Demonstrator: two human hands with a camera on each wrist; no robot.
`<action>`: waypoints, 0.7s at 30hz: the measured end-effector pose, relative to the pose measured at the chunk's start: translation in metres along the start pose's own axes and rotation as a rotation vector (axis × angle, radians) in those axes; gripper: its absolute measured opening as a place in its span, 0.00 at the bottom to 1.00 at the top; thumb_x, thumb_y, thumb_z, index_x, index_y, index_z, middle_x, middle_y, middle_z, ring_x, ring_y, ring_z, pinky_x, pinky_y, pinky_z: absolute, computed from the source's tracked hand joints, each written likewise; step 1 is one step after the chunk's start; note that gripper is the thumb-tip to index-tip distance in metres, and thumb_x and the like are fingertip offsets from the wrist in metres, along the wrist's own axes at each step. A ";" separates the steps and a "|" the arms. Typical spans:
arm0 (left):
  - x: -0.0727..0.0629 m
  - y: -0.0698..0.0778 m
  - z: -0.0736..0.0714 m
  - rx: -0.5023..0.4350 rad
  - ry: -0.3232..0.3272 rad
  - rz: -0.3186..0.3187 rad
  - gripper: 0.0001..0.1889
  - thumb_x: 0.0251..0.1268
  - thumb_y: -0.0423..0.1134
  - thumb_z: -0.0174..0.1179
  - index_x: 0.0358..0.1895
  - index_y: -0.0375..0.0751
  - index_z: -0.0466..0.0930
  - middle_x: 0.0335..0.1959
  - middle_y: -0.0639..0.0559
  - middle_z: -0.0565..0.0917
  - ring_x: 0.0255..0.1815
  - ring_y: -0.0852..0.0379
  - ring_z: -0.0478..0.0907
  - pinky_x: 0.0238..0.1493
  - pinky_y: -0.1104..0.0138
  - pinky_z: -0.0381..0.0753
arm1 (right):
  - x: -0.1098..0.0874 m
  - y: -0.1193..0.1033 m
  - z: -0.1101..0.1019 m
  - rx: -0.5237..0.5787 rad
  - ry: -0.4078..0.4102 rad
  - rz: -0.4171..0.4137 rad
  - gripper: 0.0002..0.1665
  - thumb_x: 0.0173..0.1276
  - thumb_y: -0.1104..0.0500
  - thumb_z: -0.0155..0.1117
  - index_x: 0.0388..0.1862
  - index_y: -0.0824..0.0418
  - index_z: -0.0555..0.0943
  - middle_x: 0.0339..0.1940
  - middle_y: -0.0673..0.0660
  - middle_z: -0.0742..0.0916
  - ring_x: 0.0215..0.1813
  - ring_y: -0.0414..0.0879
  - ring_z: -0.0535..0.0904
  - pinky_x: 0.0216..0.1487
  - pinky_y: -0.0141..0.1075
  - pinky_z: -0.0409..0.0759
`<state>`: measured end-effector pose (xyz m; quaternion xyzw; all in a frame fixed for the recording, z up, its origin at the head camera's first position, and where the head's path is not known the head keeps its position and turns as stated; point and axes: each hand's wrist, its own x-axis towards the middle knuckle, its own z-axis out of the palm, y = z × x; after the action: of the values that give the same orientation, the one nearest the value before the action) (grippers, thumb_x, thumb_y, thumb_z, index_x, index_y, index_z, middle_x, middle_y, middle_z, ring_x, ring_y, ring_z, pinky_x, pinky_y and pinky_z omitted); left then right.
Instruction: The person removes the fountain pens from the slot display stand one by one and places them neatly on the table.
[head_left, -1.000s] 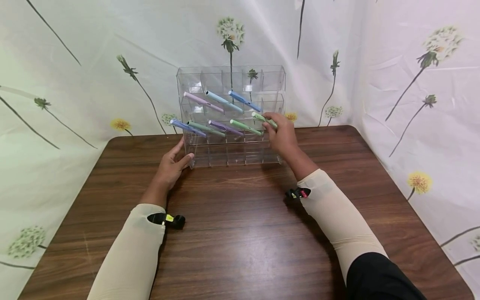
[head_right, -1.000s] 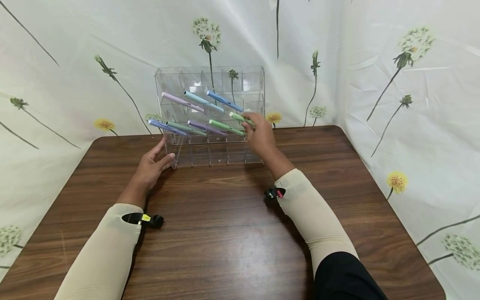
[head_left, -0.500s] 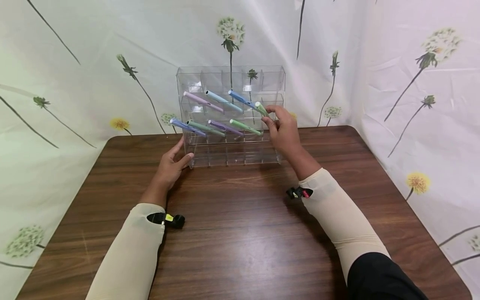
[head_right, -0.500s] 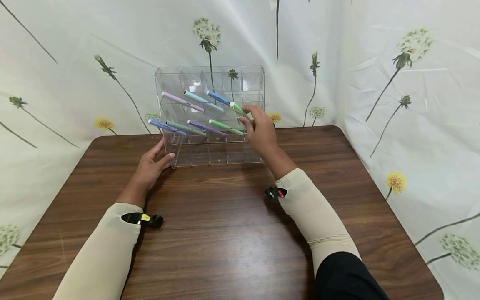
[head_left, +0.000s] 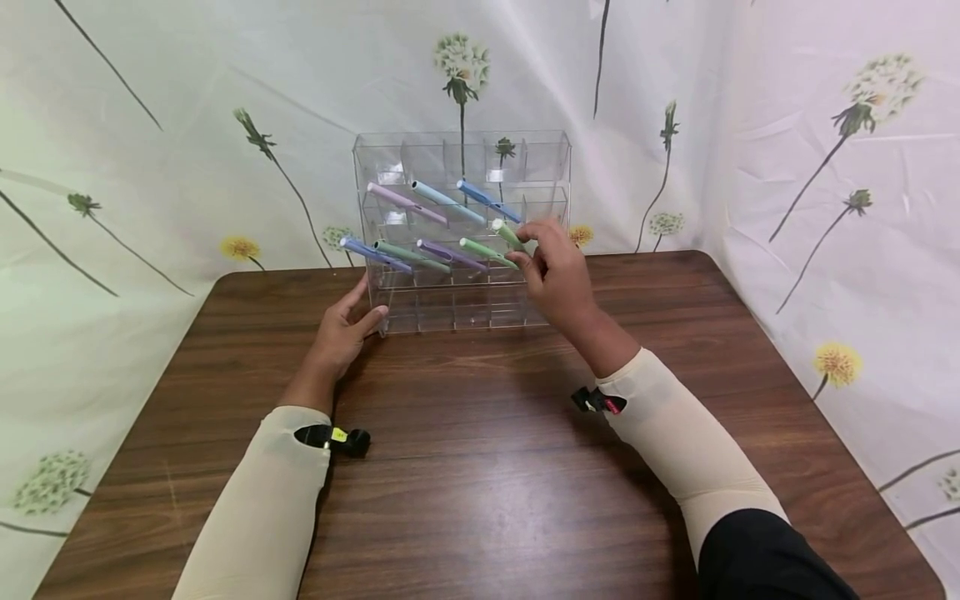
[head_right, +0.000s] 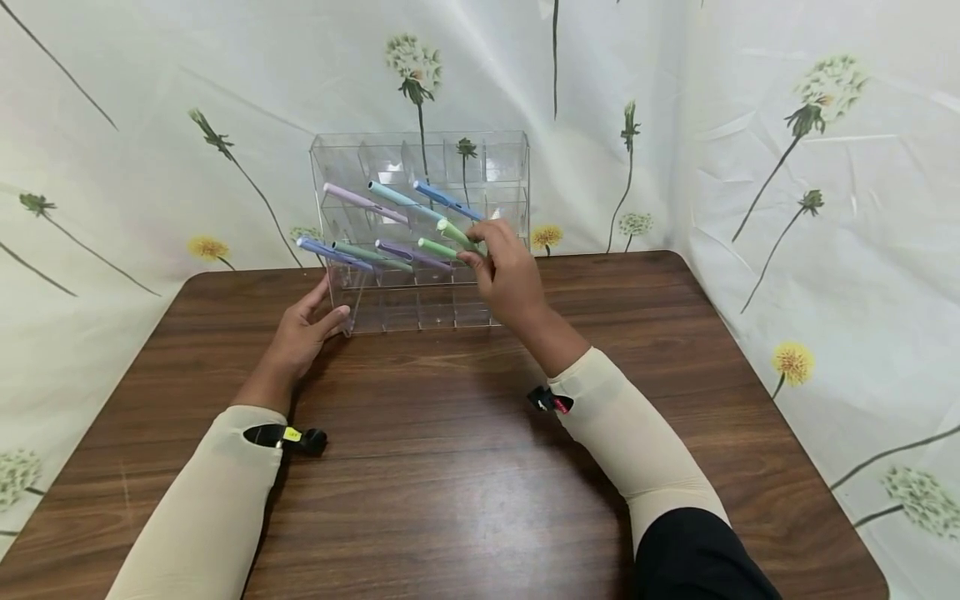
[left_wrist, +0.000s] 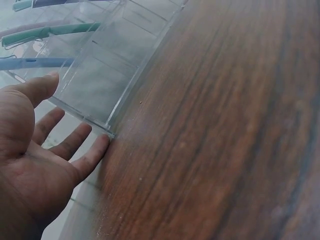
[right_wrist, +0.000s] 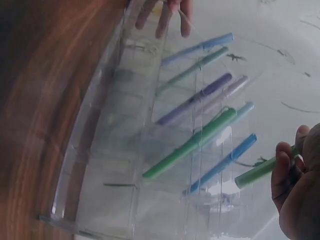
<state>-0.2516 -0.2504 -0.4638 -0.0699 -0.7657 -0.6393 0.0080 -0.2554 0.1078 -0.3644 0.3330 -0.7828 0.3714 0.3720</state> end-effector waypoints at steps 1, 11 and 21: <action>0.000 0.000 0.000 -0.001 0.000 0.005 0.40 0.86 0.35 0.58 0.90 0.64 0.51 0.93 0.52 0.50 0.87 0.36 0.63 0.61 0.83 0.81 | -0.001 -0.002 0.001 0.001 0.001 -0.003 0.13 0.77 0.62 0.72 0.52 0.71 0.81 0.47 0.67 0.85 0.27 0.48 0.71 0.28 0.36 0.73; -0.001 -0.002 -0.001 0.010 -0.001 0.012 0.40 0.86 0.35 0.59 0.90 0.60 0.50 0.93 0.54 0.49 0.88 0.37 0.61 0.61 0.85 0.80 | -0.016 -0.024 0.008 0.150 -0.076 0.128 0.13 0.76 0.64 0.74 0.49 0.71 0.80 0.39 0.66 0.87 0.31 0.49 0.86 0.28 0.31 0.80; 0.000 -0.002 0.000 0.001 0.003 0.015 0.39 0.86 0.36 0.59 0.90 0.61 0.51 0.92 0.51 0.51 0.86 0.36 0.64 0.60 0.84 0.81 | -0.031 -0.049 0.021 0.444 -0.204 0.371 0.13 0.76 0.68 0.72 0.51 0.71 0.78 0.38 0.69 0.91 0.24 0.58 0.87 0.22 0.41 0.89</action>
<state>-0.2518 -0.2509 -0.4655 -0.0746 -0.7656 -0.6389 0.0139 -0.2076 0.0735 -0.3825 0.2933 -0.7632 0.5596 0.1354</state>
